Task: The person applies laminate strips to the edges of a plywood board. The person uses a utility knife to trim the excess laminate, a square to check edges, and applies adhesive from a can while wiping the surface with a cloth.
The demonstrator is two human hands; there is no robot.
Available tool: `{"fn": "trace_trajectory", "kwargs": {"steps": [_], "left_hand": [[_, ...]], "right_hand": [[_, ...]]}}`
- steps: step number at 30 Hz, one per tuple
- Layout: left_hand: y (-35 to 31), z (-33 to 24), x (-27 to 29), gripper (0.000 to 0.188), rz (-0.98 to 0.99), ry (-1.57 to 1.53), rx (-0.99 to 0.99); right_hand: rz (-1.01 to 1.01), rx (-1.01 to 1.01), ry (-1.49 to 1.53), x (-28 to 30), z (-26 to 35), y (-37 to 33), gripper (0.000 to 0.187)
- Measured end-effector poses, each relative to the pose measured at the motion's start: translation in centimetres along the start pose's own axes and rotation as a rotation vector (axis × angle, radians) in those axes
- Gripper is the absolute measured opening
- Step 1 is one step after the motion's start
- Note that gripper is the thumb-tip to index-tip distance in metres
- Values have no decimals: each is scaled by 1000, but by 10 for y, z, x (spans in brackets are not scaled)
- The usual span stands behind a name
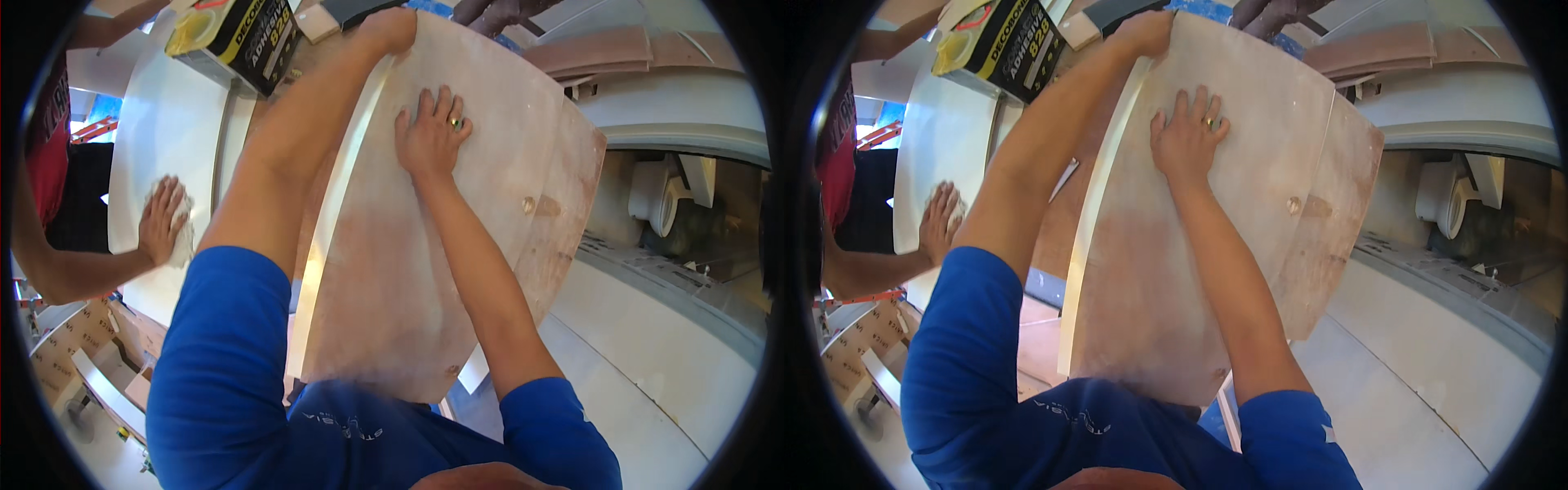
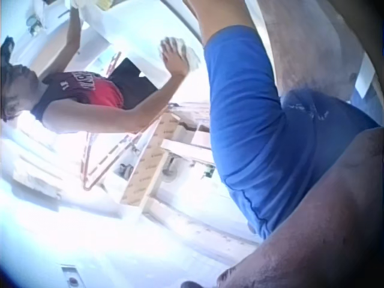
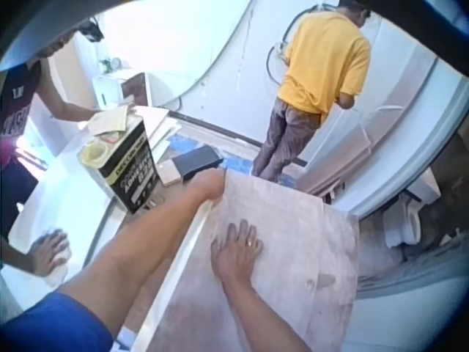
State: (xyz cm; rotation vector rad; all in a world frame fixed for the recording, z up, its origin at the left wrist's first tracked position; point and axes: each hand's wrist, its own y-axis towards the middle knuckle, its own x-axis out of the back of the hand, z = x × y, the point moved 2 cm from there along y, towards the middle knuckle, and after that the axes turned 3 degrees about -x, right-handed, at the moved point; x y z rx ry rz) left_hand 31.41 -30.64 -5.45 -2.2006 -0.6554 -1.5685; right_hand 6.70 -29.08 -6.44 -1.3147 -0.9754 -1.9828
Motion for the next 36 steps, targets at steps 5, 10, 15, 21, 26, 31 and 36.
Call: {"fn": "trace_trajectory", "kwargs": {"steps": [5,10,15,21,26,31,36], "left_hand": [[-10,1,-9,28,81,253,-161],[-132,-45,33,29,161,123,88],[-254,-65,23,48,245,56,147],[-380,-95,27,69,461,5,246],[-461,-116,49,68,624,-115,396],[-529,-97,63,48,127,-406,506],[-628,-90,-25,34,-54,-875,793]], "right_hand": [[-16,25,-35,-9,2,-3,57],[19,-9,-46,-7,2,-2,59],[2,-1,-42,-18,-2,-1,60],[-12,40,-29,-8,2,1,59],[-4,30,-42,-16,-1,-2,61],[49,22,-2,-8,2,-3,61],[67,84,141,-2,-22,-9,56]]}}
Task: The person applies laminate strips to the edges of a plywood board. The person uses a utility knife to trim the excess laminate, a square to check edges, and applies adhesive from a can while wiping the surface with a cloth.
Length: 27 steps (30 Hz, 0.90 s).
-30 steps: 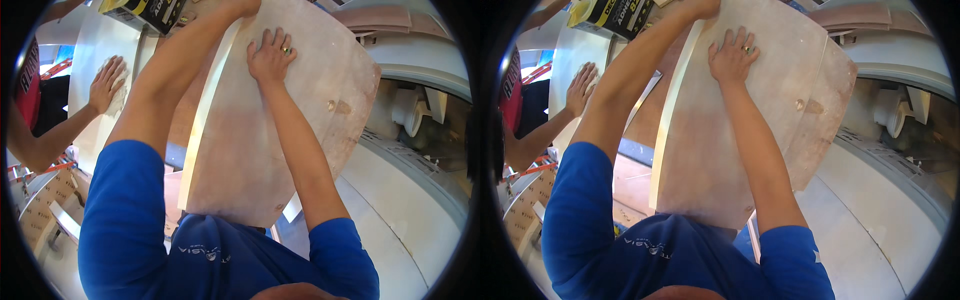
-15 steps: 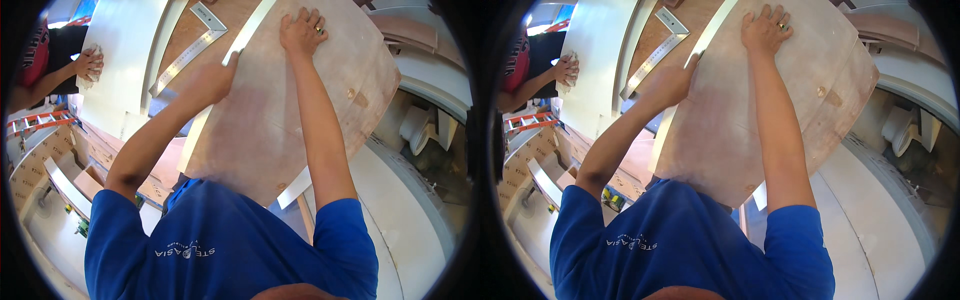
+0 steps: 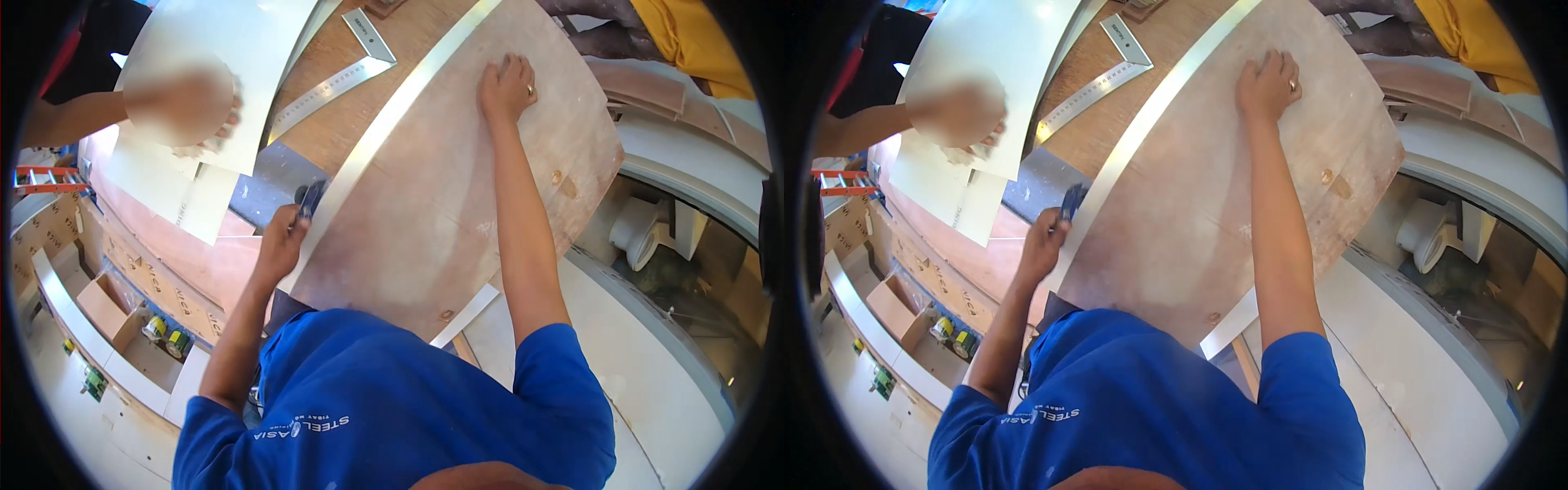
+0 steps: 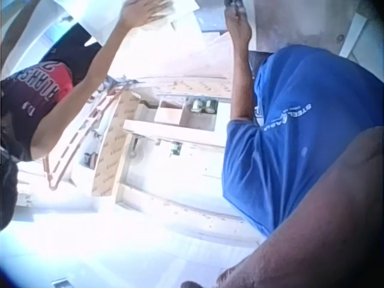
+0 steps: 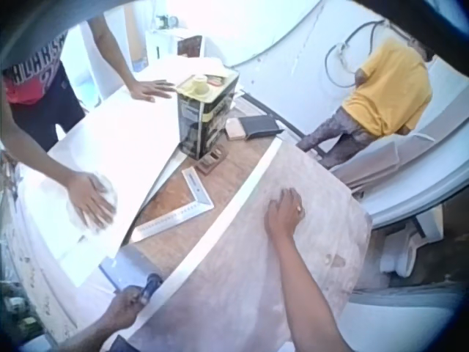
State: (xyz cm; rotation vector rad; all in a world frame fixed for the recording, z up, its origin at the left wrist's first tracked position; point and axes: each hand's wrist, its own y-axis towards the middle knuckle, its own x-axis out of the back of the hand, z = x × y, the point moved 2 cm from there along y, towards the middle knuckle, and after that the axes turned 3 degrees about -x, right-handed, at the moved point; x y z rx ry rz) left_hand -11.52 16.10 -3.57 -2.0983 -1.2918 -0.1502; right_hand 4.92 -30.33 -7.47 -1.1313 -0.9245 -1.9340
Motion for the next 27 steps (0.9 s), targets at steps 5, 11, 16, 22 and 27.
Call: {"fn": "trace_trajectory", "kwargs": {"steps": [5,11,16,22,27], "left_hand": [[-31,26,-15,28,88,-342,36],[-12,28,-8,21,171,-561,89],[4,15,-13,28,83,-431,68],[49,-16,-10,28,-45,-253,-61],[74,-17,4,31,-69,-256,-91]], "right_hand": [[25,123,11,28,-23,-92,54],[175,60,-132,65,-3,-191,57],[157,24,-159,63,4,-185,56],[104,12,-175,55,-2,-151,58],[81,-65,-212,47,-1,-137,58]]}}
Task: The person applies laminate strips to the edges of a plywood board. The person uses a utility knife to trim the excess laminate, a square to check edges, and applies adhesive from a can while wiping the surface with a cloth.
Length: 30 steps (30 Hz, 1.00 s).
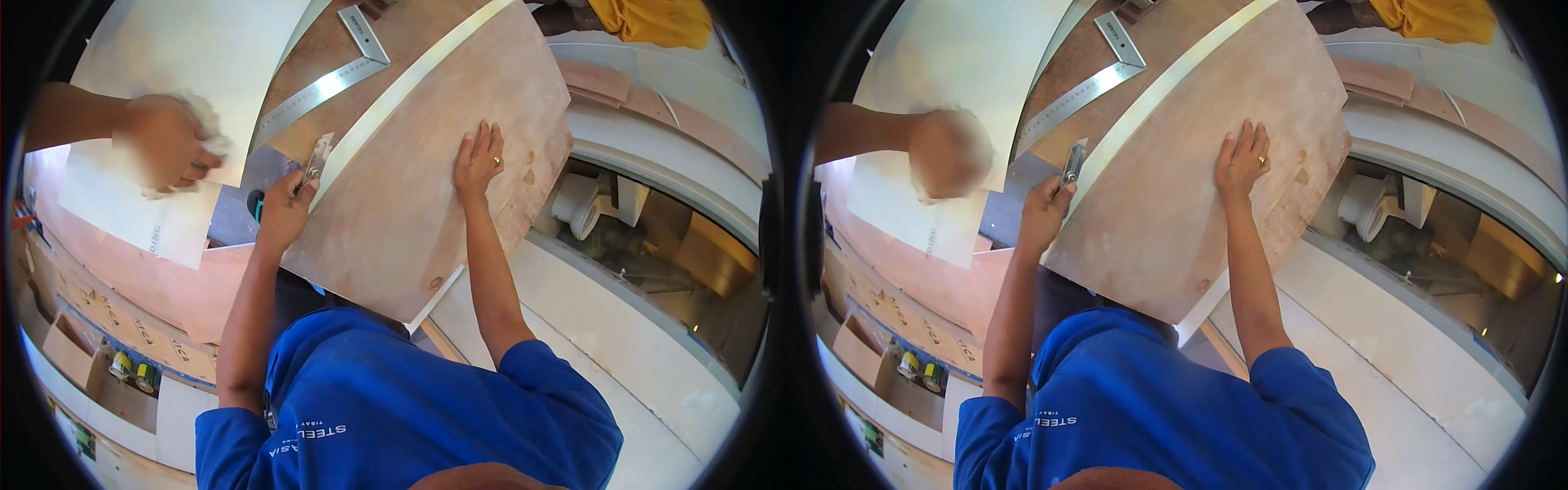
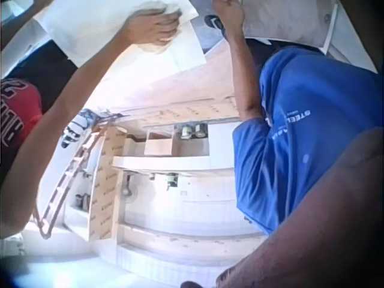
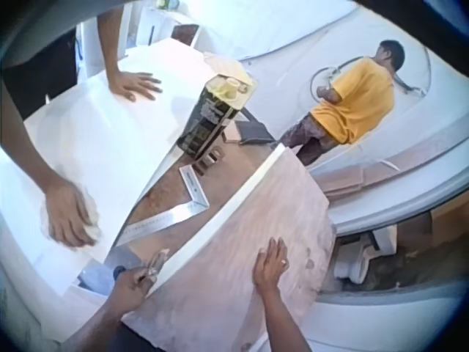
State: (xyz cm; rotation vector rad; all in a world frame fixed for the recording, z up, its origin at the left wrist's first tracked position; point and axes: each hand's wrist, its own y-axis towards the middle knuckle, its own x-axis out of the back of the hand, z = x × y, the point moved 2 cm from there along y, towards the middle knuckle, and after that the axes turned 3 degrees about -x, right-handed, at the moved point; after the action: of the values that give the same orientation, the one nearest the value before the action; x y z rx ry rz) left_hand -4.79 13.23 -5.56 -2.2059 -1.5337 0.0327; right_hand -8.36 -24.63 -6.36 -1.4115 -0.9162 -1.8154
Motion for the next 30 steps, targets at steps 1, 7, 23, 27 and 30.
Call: {"fn": "trace_trajectory", "kwargs": {"steps": [1,7,23,27,30], "left_hand": [[1,8,3,30,59,-48,33],[-1,49,13,25,243,-287,150],[62,-56,-53,20,-162,569,-257],[79,-73,-68,21,-193,534,-223],[101,-73,-88,25,-163,443,-289]], "right_hand": [[2,3,2,-1,1,1,58],[-21,5,-6,-3,-2,0,58],[74,19,22,-12,42,6,64],[96,2,1,-12,31,17,67],[56,12,-28,-17,23,37,66]]}}
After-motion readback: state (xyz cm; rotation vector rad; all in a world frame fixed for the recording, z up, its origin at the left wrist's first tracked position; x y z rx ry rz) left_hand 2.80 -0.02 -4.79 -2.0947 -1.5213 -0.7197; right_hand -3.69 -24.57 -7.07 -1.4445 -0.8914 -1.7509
